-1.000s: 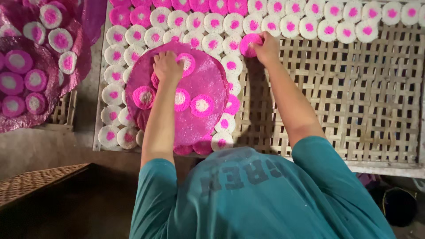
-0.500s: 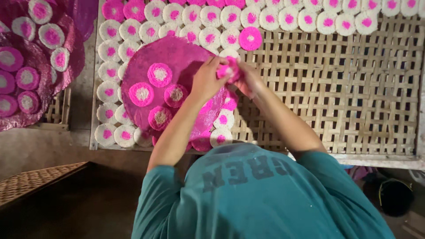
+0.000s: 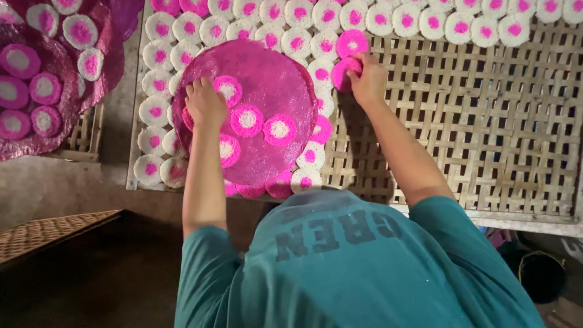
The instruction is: The person arranges pink and white circular decorative items on a woven tray. They pick up the circles from a pile and place them in neat rows on the tray, occasionally adjusting their positions.
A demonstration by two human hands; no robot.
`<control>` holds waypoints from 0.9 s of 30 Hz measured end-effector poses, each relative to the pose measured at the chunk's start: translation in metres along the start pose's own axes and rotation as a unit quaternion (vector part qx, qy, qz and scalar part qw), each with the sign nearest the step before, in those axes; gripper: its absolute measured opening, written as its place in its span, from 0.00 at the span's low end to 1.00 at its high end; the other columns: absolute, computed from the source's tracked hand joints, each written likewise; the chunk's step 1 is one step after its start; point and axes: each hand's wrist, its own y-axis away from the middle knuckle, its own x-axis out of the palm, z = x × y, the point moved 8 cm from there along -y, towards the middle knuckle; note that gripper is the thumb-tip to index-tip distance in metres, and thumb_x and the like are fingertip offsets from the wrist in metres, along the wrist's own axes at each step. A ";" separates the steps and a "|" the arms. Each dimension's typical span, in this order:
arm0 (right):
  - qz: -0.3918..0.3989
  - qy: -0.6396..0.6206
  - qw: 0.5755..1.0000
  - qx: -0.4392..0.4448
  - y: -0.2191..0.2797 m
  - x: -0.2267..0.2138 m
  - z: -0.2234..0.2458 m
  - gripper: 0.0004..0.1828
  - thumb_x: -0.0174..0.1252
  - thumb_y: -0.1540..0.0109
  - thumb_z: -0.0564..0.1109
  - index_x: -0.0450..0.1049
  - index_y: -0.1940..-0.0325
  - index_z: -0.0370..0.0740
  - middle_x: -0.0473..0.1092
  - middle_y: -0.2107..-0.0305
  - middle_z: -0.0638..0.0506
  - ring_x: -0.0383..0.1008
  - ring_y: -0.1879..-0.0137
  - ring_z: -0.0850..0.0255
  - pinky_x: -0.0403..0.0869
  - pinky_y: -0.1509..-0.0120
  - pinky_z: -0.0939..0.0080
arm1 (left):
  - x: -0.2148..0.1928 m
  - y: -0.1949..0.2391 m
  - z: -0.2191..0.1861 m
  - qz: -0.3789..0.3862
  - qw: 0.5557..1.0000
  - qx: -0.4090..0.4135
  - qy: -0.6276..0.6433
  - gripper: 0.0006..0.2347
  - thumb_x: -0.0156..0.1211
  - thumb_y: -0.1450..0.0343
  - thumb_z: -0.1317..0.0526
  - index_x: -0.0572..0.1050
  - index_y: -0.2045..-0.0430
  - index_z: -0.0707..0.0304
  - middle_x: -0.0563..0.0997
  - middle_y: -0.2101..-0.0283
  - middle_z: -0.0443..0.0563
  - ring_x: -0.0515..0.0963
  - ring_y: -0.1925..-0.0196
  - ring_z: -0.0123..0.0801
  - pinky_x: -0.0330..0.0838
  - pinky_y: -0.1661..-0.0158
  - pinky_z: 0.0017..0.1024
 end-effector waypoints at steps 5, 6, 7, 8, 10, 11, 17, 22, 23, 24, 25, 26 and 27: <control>-0.047 0.018 0.997 -0.066 -0.005 -0.018 0.024 0.26 0.73 0.45 0.38 0.73 0.44 0.36 0.72 0.54 0.36 0.73 0.49 0.37 0.72 0.46 0.44 | -0.018 -0.007 -0.017 0.048 0.992 -0.015 0.117 0.10 0.66 0.32 0.61 0.76 0.60 0.61 0.81 0.61 0.53 0.80 0.59 0.44 0.71 0.55 0.48; -0.053 0.027 0.996 -0.071 -0.001 -0.021 0.030 0.27 0.73 0.45 0.38 0.73 0.43 0.34 0.72 0.54 0.35 0.73 0.50 0.36 0.72 0.47 0.44 | -0.019 -0.002 -0.026 0.073 0.984 -0.029 0.160 0.09 0.66 0.30 0.60 0.76 0.61 0.60 0.82 0.63 0.50 0.81 0.63 0.39 0.74 0.59 0.43; -0.070 0.067 0.992 -0.080 0.005 -0.026 0.040 0.25 0.73 0.45 0.41 0.74 0.46 0.37 0.72 0.53 0.36 0.73 0.50 0.38 0.72 0.46 0.44 | -0.020 0.005 -0.038 0.097 0.973 -0.043 0.203 0.08 0.65 0.29 0.59 0.76 0.61 0.59 0.82 0.66 0.47 0.82 0.66 0.34 0.76 0.62 0.38; -0.087 0.107 0.986 -0.088 0.014 -0.030 0.051 0.23 0.73 0.44 0.44 0.75 0.48 0.40 0.73 0.53 0.36 0.74 0.49 0.40 0.72 0.46 0.45 | -0.021 0.014 -0.053 0.126 0.963 -0.055 0.230 0.08 0.64 0.29 0.61 0.75 0.60 0.57 0.82 0.67 0.48 0.80 0.70 0.33 0.76 0.67 0.38; 0.065 -0.092 0.993 0.035 0.032 -0.005 0.054 0.17 0.62 0.35 0.51 0.78 0.45 0.43 0.77 0.52 0.41 0.76 0.50 0.49 0.76 0.45 0.51 | -0.031 0.034 -0.099 0.119 0.960 -0.010 0.254 0.08 0.66 0.31 0.63 0.75 0.60 0.57 0.83 0.68 0.48 0.80 0.72 0.31 0.76 0.70 0.36; 0.233 -0.323 0.902 0.163 0.060 0.029 0.056 0.19 0.51 0.27 0.54 0.79 0.40 0.43 0.80 0.52 0.44 0.78 0.51 0.55 0.79 0.44 0.57 | -0.038 0.051 -0.126 0.089 0.963 0.045 0.249 0.08 0.68 0.32 0.62 0.76 0.63 0.58 0.84 0.69 0.48 0.82 0.70 0.30 0.78 0.69 0.34; 0.188 -0.571 0.702 0.381 0.126 0.053 0.020 0.19 0.57 0.35 0.50 0.75 0.44 0.39 0.78 0.54 0.47 0.79 0.47 0.57 0.78 0.42 0.58 | -0.033 0.120 -0.191 0.055 0.949 0.230 0.208 0.23 0.73 0.36 0.56 0.74 0.50 0.66 0.77 0.47 0.60 0.75 0.44 0.50 0.70 0.47 0.48; 0.137 -0.107 0.985 0.016 0.083 0.018 -0.007 0.22 0.64 0.35 0.45 0.73 0.40 0.32 0.76 0.55 0.37 0.77 0.50 0.47 0.75 0.45 0.51 | -0.007 0.122 -0.149 0.090 0.963 0.210 0.145 0.23 0.65 0.32 0.67 0.72 0.40 0.66 0.72 0.42 0.60 0.69 0.38 0.53 0.70 0.39 0.43; 0.121 -0.093 0.988 0.006 0.079 0.016 -0.008 0.22 0.65 0.36 0.44 0.74 0.41 0.32 0.76 0.55 0.37 0.77 0.51 0.46 0.75 0.46 0.51 | -0.006 0.120 -0.144 0.077 0.965 0.210 0.135 0.23 0.66 0.33 0.66 0.72 0.41 0.67 0.72 0.42 0.60 0.70 0.39 0.53 0.69 0.40 0.44; 0.106 -0.079 0.991 -0.003 0.076 0.012 -0.007 0.21 0.67 0.37 0.43 0.74 0.42 0.33 0.76 0.56 0.37 0.77 0.52 0.46 0.75 0.47 0.50 | -0.006 0.119 -0.140 0.064 0.967 0.211 0.125 0.23 0.67 0.34 0.65 0.72 0.42 0.67 0.73 0.43 0.59 0.70 0.40 0.54 0.69 0.40 0.45; 0.090 -0.064 0.994 -0.012 0.075 0.008 -0.003 0.21 0.68 0.38 0.42 0.74 0.43 0.34 0.76 0.57 0.37 0.78 0.53 0.45 0.75 0.48 0.50 | -0.007 0.119 -0.136 0.052 0.969 0.213 0.115 0.23 0.68 0.35 0.65 0.72 0.44 0.67 0.73 0.44 0.59 0.70 0.41 0.54 0.69 0.40 0.46; 0.079 -0.066 0.995 -0.007 0.074 0.005 0.001 0.21 0.69 0.39 0.40 0.74 0.43 0.34 0.75 0.57 0.37 0.77 0.53 0.44 0.75 0.48 0.50 | -0.003 0.118 -0.130 0.059 0.975 0.190 0.097 0.24 0.70 0.36 0.62 0.72 0.46 0.68 0.72 0.45 0.62 0.69 0.42 0.57 0.68 0.42 0.48; 0.068 -0.066 0.995 -0.001 0.072 0.000 0.004 0.20 0.69 0.39 0.39 0.74 0.44 0.34 0.75 0.58 0.37 0.77 0.54 0.44 0.75 0.48 0.49 | 0.000 0.117 -0.126 0.067 0.980 0.168 0.079 0.24 0.72 0.38 0.60 0.73 0.49 0.70 0.71 0.46 0.65 0.68 0.42 0.60 0.67 0.45 0.49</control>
